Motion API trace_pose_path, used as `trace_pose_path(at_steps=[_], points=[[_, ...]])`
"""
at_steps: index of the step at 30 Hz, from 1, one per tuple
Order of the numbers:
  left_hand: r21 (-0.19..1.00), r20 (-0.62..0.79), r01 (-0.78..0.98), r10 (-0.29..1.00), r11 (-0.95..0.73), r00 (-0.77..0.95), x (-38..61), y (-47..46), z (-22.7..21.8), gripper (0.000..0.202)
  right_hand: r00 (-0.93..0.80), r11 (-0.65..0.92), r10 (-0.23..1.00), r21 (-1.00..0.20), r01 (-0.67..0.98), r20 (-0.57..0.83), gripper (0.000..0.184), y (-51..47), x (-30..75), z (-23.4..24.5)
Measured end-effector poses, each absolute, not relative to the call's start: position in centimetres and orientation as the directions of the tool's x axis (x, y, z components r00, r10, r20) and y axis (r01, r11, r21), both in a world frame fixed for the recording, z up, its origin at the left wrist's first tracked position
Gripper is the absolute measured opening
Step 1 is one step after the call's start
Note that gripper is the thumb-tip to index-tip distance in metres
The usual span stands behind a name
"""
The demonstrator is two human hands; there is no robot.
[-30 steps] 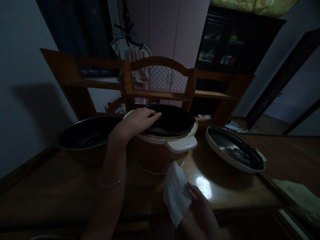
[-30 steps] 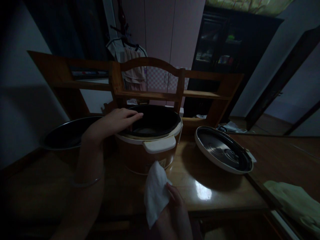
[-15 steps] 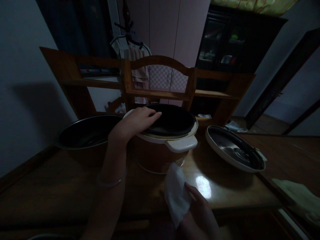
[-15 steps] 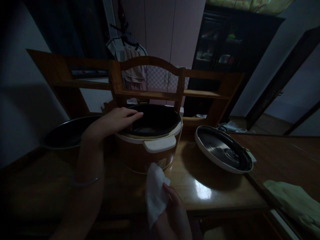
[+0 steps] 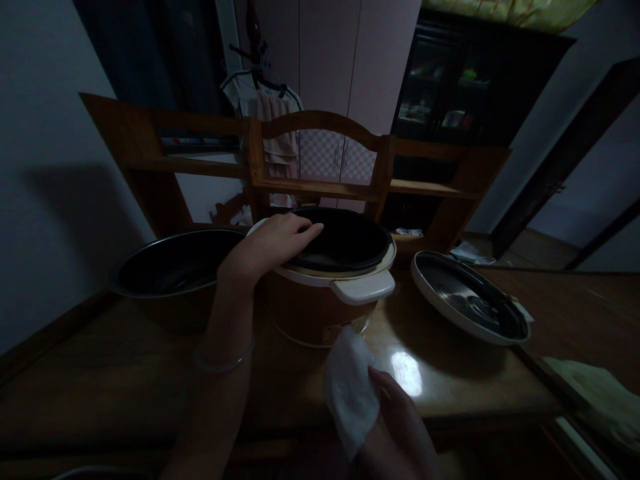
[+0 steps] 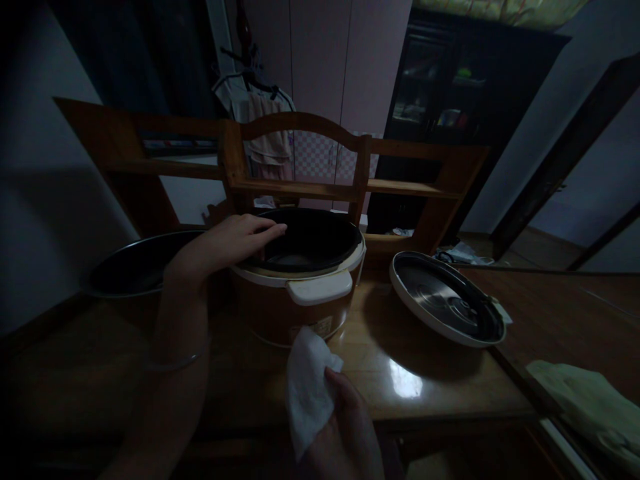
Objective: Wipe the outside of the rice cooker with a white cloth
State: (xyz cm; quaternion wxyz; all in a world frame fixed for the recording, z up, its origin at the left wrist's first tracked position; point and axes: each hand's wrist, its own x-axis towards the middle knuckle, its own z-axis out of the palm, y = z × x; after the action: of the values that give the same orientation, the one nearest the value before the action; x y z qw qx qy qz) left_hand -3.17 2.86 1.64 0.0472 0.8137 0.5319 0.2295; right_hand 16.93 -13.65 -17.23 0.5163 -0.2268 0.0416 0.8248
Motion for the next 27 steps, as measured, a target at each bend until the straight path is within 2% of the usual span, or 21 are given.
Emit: trace_pose_path(at_steps=[5,10,13,15,18,21,24,25,27], points=[[0.317,0.328,0.848,0.888,-0.424,0.321,-3.1,2.8,1.7,0.049,-0.354,-0.478,0.838,-0.248,-0.842,-0.415,0.023,-13.4,17.4,-18.1],[0.309,0.32,0.855,0.892,-0.417,0.319,-3.2,3.0,1.6,0.048,-0.263,-0.382,0.823,-0.148,-0.912,-0.504,0.017,-13.3,17.1,-17.5],[0.316,0.329,0.848,0.887,-0.426,0.323,-3.2,3.0,1.6,0.048,-0.262,-0.396,0.822,-0.178,-0.901,-0.506,0.019,-13.0,17.2,-17.7],[0.319,0.327,0.845,0.887,-0.428,0.326,-3.2,3.0,1.6,0.048,-0.197,-0.371,0.852,-0.294,-0.881,-0.484,0.023,-12.9,17.5,-18.0],[0.329,0.32,0.838,0.887,-0.434,0.334,-3.3,2.9,1.8,0.049,-0.012,-0.25,0.89,-0.465,-0.849,-0.456,0.028,-13.2,18.3,-17.9],[0.367,0.31,0.814,0.884,-0.45,0.349,-3.7,2.8,1.8,0.051,0.261,-0.027,0.889,-0.611,-0.791,-0.377,0.044,-13.7,18.8,-16.9],[0.416,0.296,0.78,0.88,-0.468,0.371,-4.1,2.8,1.8,0.053,0.637,0.239,0.753,-0.834,-0.498,-0.165,0.069,-13.2,18.5,-16.4],[0.423,0.296,0.773,0.878,-0.474,0.376,-4.2,2.8,1.7,0.053,0.675,0.255,0.731,-0.878,-0.404,-0.098,0.076,-12.7,18.2,-16.4],[0.417,0.305,0.772,0.874,-0.48,0.379,-4.1,2.8,1.7,0.052,0.616,0.215,0.788,-0.927,-0.308,-0.021,0.084,-11.2,17.1,-16.6]])
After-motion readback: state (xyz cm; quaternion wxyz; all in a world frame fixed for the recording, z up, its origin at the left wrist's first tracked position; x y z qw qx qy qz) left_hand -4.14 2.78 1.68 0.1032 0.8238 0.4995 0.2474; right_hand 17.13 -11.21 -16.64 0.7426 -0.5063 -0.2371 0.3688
